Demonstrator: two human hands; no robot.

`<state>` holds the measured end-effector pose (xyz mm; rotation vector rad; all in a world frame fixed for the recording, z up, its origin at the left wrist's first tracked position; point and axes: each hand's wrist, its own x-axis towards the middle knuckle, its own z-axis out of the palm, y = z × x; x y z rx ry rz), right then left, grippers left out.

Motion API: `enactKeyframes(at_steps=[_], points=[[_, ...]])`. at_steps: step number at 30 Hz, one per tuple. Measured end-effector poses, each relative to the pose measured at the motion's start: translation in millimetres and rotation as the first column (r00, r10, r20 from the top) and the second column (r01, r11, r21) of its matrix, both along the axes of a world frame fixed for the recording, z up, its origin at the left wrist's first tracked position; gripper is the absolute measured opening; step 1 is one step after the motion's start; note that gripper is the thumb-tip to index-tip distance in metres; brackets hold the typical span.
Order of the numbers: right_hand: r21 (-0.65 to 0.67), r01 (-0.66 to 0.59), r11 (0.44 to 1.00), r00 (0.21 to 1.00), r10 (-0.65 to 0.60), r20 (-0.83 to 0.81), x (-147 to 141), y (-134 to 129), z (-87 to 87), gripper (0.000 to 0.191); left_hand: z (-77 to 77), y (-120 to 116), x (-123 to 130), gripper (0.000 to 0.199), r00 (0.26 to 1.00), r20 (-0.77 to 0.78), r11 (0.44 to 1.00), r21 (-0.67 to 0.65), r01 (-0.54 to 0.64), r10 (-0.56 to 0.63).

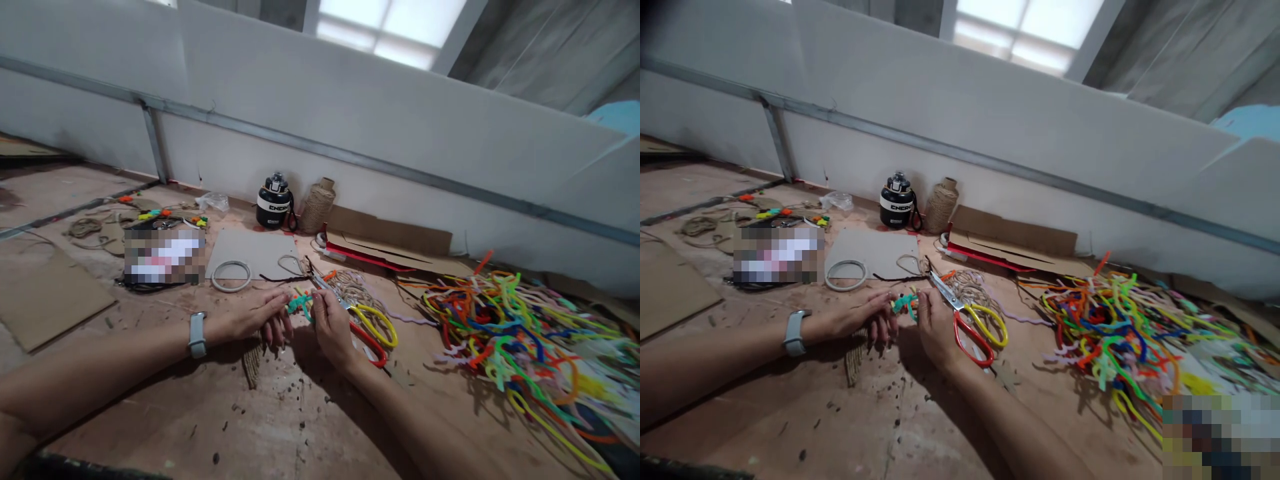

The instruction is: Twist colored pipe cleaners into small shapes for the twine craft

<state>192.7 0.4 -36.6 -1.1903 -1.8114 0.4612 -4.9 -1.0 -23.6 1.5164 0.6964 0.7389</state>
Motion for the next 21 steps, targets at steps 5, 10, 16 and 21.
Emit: enactKeyframes(at_steps=[5, 10, 16, 21], points=[[0.022, 0.025, 0.999, 0.999, -0.024, -0.046, 1.1, 3.8, 1.0, 0.030, -1.0, -0.2, 2.0, 0.037, 0.998, -0.036, 0.993, -0.105, 0.046, -0.050], [0.004, 0.021, 1.000, 0.999, -0.021, -0.043, 1.1, 2.5, -3.2, 0.031, -4.0, 1.0, 4.2, 0.033, 0.998, -0.028, 0.992, -0.115, 0.049, -0.053], [0.005, 0.009, 1.000, 0.999, -0.009, -0.035, 0.9, 1.4, -4.7, 0.032, -5.9, 1.7, 3.8, 0.035, 0.999, -0.006, 0.992, -0.119, 0.050, -0.052], [0.026, -0.022, 0.999, 1.000, 0.022, 0.000, -0.1, -0.9, -3.0, 0.031, -5.3, 1.8, 3.5, 0.038, 0.998, 0.002, 0.992, -0.115, 0.057, -0.057]])
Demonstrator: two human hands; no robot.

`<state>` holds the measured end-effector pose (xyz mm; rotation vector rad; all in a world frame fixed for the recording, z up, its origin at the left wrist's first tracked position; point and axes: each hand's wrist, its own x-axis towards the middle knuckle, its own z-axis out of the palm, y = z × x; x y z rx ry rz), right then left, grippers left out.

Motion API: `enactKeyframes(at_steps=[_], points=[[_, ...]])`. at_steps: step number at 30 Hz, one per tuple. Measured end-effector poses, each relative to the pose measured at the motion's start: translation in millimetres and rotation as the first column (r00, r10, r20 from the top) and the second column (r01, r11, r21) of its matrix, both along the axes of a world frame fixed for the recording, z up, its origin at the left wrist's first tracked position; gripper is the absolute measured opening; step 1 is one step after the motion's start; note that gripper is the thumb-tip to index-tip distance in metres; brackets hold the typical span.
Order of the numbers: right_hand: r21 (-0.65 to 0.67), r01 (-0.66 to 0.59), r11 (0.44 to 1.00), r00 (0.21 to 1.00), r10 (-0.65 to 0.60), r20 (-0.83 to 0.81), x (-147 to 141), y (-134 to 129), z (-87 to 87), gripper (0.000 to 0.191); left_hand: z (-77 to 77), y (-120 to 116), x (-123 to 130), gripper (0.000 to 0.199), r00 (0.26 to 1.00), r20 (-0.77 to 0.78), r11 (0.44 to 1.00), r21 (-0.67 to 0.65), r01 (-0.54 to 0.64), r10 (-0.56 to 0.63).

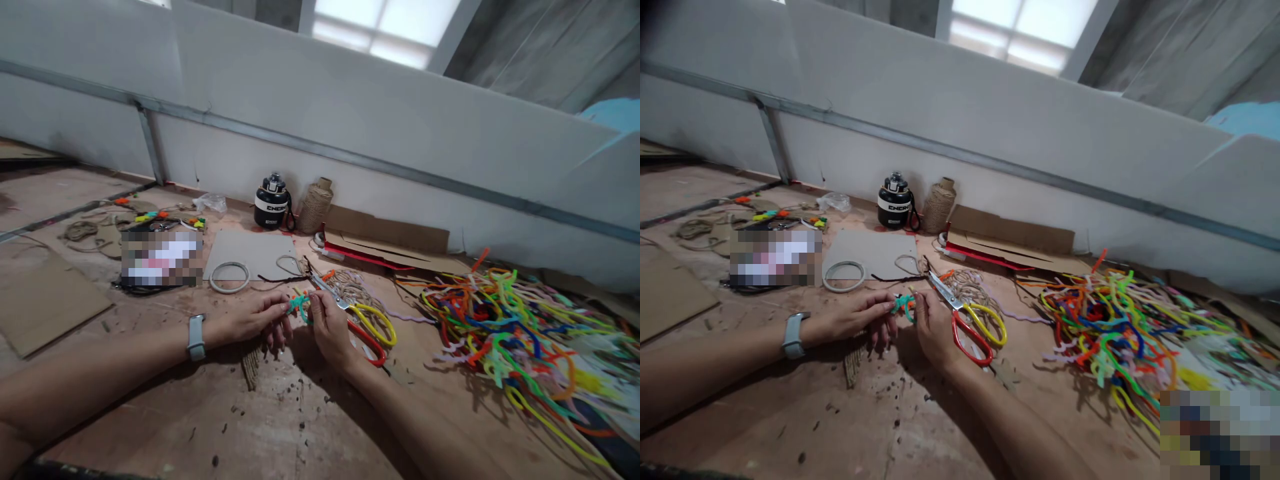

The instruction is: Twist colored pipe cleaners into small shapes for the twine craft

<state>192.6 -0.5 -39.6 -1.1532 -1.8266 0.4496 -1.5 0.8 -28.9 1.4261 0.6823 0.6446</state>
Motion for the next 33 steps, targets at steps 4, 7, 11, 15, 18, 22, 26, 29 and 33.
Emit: enactKeyframes(at_steps=[4, 7, 11, 15, 18, 22, 26, 29, 33], points=[[-0.005, -0.002, 1.000, 1.000, 0.002, 0.008, -0.2, -0.9, -0.7, 0.031, -1.2, 0.5, 0.8, 0.036, 1.000, 0.021, 1.000, -0.006, 0.003, -0.003], [-0.005, 0.008, 1.000, 1.000, -0.008, 0.006, 0.0, -0.9, -1.1, 0.030, -2.5, 1.1, 0.4, 0.036, 1.000, 0.016, 1.000, -0.010, 0.012, -0.012], [-0.015, 0.003, 1.000, 1.000, -0.003, -0.007, 0.0, -0.5, -0.4, 0.029, -3.1, 1.6, -1.2, 0.036, 1.000, 0.018, 1.000, -0.002, 0.008, -0.008], [-0.033, 0.005, 0.999, 1.000, -0.006, -0.025, 0.2, 0.4, -0.3, 0.028, -1.6, 0.6, -1.8, 0.036, 1.000, 0.025, 1.000, 0.016, 0.010, -0.011], [-0.037, 0.006, 0.999, 1.000, -0.007, -0.028, 0.3, 0.8, -0.4, 0.028, -0.4, -0.6, -0.9, 0.032, 1.000, 0.012, 1.000, -0.012, 0.004, -0.004], [-0.033, 0.000, 0.999, 1.000, -0.001, -0.028, -0.1, 0.3, -0.5, 0.028, 0.3, -1.1, -0.6, 0.030, 1.000, 0.005, 0.999, -0.045, -0.021, 0.021], [-0.013, -0.009, 1.000, 1.000, 0.009, 0.005, 0.0, -0.6, -1.6, 0.028, -0.4, -1.1, -1.5, 0.031, 1.000, 0.017, 0.999, -0.037, -0.010, 0.011], [-0.002, -0.015, 1.000, 1.000, 0.015, 0.016, 0.2, -1.3, -2.5, 0.028, -1.0, -0.9, -1.6, 0.035, 1.000, 0.015, 0.999, -0.038, -0.001, 0.002], [0.005, -0.019, 1.000, 1.000, 0.019, 0.017, -0.1, -2.1, -2.3, 0.029, 0.2, -0.5, -2.0, 0.034, 1.000, 0.005, 1.000, -0.023, 0.020, -0.020]])
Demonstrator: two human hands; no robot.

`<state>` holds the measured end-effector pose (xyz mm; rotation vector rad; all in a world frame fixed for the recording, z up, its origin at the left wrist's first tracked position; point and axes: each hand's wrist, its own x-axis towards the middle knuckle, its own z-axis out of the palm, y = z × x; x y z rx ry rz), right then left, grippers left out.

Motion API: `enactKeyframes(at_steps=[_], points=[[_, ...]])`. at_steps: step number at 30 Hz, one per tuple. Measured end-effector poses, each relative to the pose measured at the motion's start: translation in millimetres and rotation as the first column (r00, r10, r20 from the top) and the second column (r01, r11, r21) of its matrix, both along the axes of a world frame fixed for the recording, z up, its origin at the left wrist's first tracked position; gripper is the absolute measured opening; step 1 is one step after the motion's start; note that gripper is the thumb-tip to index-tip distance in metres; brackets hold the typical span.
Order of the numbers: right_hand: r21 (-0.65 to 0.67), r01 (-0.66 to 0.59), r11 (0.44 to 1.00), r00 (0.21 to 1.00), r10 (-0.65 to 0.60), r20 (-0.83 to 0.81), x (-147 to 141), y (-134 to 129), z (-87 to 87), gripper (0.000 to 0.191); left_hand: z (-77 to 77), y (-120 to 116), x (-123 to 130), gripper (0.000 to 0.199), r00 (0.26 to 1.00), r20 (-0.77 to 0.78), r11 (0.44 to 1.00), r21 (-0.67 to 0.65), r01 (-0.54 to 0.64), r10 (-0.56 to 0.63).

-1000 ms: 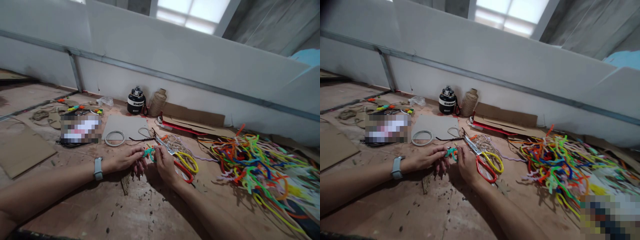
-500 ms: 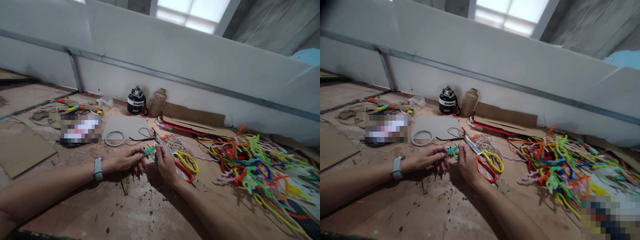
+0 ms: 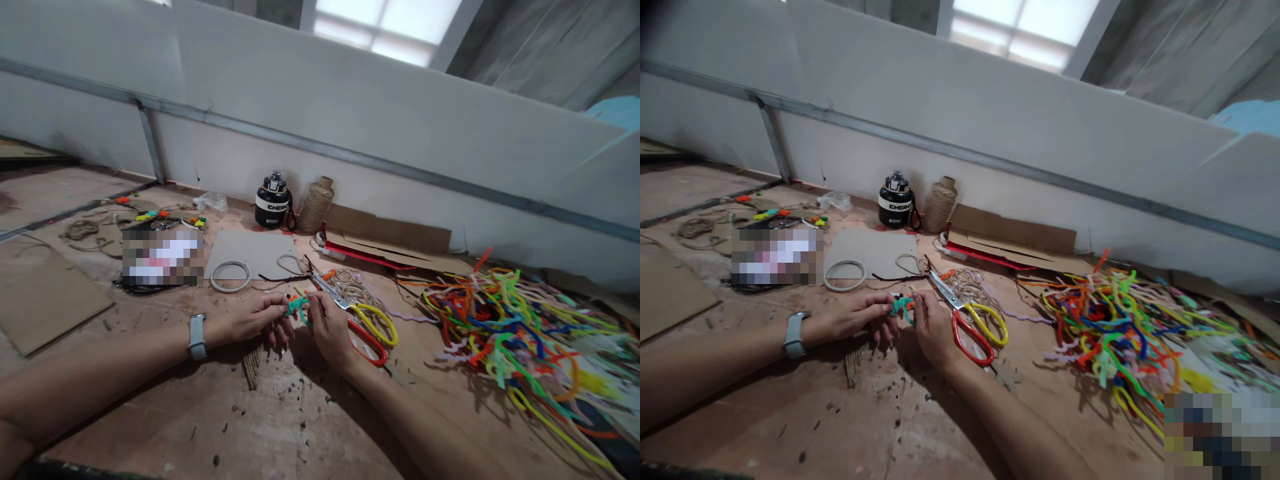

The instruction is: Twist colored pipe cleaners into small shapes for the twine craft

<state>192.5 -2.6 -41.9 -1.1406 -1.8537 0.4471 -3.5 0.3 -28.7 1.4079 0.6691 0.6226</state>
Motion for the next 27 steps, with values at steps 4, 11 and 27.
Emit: enactKeyframes(at_steps=[4, 11, 27], points=[[-0.003, -0.007, 1.000, 1.000, 0.007, 0.023, -0.4, -0.2, -0.4, 0.028, 2.7, -0.6, 0.0, 0.034, 1.000, -0.020, 1.000, 0.028, 0.002, -0.001], [-0.020, -0.034, 0.999, 0.998, 0.035, 0.044, -0.5, -0.8, -0.7, 0.026, 1.2, -1.0, 1.3, 0.037, 0.999, -0.047, 0.999, 0.041, -0.017, 0.019], [0.038, -0.104, 0.994, 0.985, 0.098, 0.142, -3.3, -3.0, 0.2, 0.025, -3.9, 1.7, 2.6, 0.042, 0.997, -0.077, 0.981, 0.193, -0.013, 0.028]])
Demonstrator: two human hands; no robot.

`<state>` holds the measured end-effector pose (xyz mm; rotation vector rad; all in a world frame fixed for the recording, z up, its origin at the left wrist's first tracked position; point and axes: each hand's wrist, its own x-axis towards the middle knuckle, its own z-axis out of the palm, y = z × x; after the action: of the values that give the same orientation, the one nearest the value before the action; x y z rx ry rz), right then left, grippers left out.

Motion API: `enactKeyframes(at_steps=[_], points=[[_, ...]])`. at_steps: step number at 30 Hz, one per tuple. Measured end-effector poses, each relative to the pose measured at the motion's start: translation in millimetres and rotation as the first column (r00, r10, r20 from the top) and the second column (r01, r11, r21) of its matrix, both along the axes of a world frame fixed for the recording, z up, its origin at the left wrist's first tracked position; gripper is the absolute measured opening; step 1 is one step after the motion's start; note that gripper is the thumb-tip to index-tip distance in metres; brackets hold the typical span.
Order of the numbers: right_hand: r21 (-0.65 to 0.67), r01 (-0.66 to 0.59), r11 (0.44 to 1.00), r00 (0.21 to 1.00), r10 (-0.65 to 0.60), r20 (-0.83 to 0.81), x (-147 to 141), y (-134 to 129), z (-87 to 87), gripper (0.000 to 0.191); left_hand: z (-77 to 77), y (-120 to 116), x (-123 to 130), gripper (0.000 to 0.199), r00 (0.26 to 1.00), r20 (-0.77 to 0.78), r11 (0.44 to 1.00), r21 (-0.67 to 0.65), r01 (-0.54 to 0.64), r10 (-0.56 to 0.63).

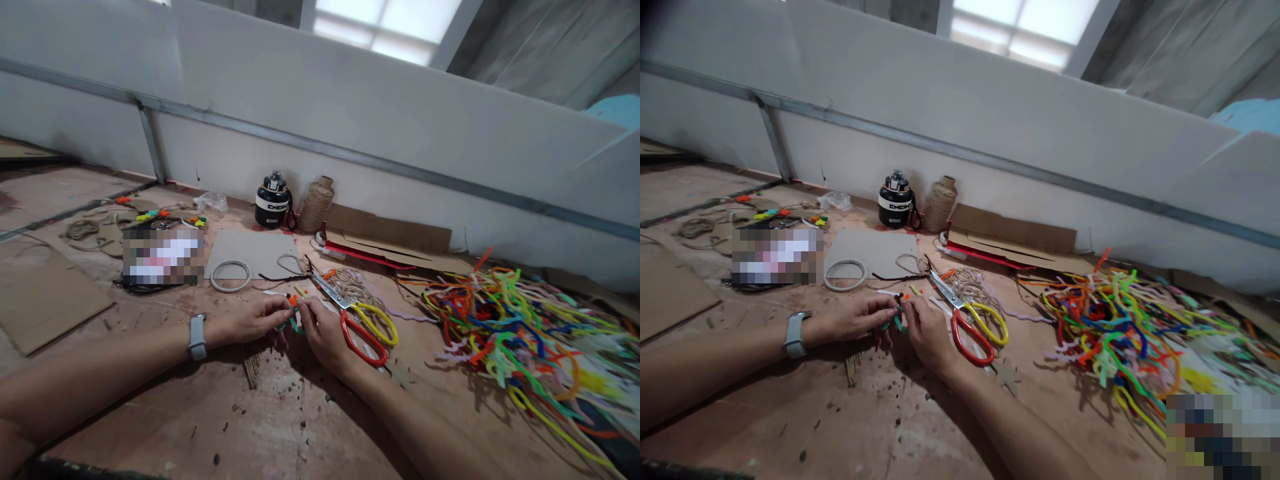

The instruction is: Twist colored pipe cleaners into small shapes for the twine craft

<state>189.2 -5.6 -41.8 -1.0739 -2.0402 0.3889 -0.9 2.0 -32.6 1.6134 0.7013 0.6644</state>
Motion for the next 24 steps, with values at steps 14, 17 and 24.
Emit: enactKeyframes(at_steps=[14, 17, 24], points=[[-0.003, 0.001, 1.000, 0.998, -0.001, -0.057, 1.4, 2.7, -5.4, 0.026, 7.5, -0.2, -6.6, 0.038, 1.000, -0.012, 1.000, -0.005, -0.005, 0.005], [0.010, 0.014, 1.000, 0.999, -0.014, -0.033, 1.1, 1.7, -5.2, 0.028, 8.1, -1.9, -2.2, 0.038, 1.000, 0.002, 0.996, -0.083, 0.031, -0.031], [0.059, 0.018, 0.998, 1.000, -0.017, -0.022, -0.9, -0.8, -1.9, 0.028, 7.5, -0.7, 1.5, 0.034, 1.000, -0.003, 1.000, 0.014, -0.014, 0.014]])
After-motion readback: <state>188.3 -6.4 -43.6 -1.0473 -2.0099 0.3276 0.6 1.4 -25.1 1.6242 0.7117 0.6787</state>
